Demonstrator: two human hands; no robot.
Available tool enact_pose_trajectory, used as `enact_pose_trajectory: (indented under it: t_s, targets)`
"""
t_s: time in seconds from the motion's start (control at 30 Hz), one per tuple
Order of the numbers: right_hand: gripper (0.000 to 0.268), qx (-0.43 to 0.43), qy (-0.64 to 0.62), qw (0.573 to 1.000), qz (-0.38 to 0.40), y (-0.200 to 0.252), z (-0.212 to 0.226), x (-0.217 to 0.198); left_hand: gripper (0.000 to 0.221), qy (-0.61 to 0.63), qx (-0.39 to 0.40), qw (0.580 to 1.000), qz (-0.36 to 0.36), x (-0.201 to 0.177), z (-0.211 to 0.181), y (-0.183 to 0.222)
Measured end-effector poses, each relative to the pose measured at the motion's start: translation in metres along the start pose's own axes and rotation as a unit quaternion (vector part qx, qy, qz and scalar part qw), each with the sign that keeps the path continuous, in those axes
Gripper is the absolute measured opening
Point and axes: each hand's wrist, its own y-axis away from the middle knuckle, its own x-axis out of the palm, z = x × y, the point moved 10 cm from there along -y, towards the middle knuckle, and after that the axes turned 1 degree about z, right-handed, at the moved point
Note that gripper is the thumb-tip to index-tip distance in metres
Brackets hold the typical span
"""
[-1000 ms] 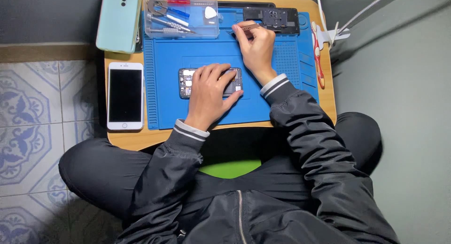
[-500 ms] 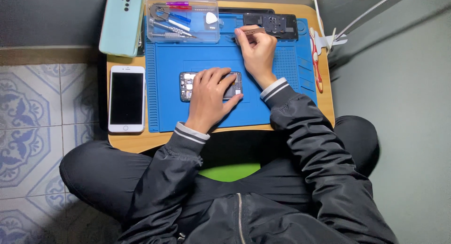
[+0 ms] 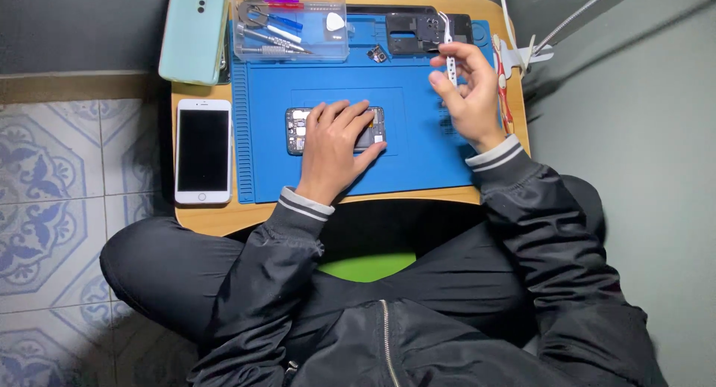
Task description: Repairing a mobile phone by manipulating internal components and using a precision tool
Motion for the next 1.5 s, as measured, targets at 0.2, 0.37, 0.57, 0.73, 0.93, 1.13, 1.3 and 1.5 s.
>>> enact_pose_trajectory:
  t_s: [0.2, 0.37, 0.57, 0.73, 0.93, 1.13, 1.3, 1.5]
  targets:
    - [0.014, 0.001, 0.194, 0.981, -0.007, 0.023, -0.019, -0.038, 0.048, -0.06, 0.01, 0.997, -0.043, 0.007, 0.003, 0.007]
    - [0.022, -0.034, 0.439, 0.898, -0.001, 0.028, -0.007, -0.038, 0.048, -0.068, 0.014, 0.997, -0.039, 0.009, 0.003, 0.01]
    - [0.036, 0.036, 0.469, 0.879, 0.076, 0.025, -0.028, -0.032, 0.051, -0.069, 0.009, 0.997, -0.024, 0.012, 0.005, 0.009]
    - [0.034, 0.04, 0.493, 0.864, 0.089, 0.024, -0.042, -0.034, 0.051, -0.073, 0.017, 0.997, -0.014, 0.015, 0.004, 0.006]
    - [0.03, 0.036, 0.505, 0.858, 0.09, 0.022, -0.046, -0.03, 0.045, -0.076, 0.023, 0.997, -0.016, 0.007, -0.001, 0.006]
    - [0.022, 0.041, 0.541, 0.839, 0.044, 0.012, -0.061, -0.035, 0.041, -0.044, 0.021, 0.999, 0.005, -0.001, -0.006, 0.003]
    - [0.023, 0.026, 0.544, 0.838, 0.038, 0.01, -0.066, -0.033, 0.027, -0.032, 0.046, 0.998, -0.008, -0.006, -0.008, 0.005]
    - [0.019, 0.012, 0.54, 0.841, 0.032, 0.012, -0.054, -0.03, 0.026, -0.014, 0.042, 0.999, 0.0, -0.002, -0.005, 0.007]
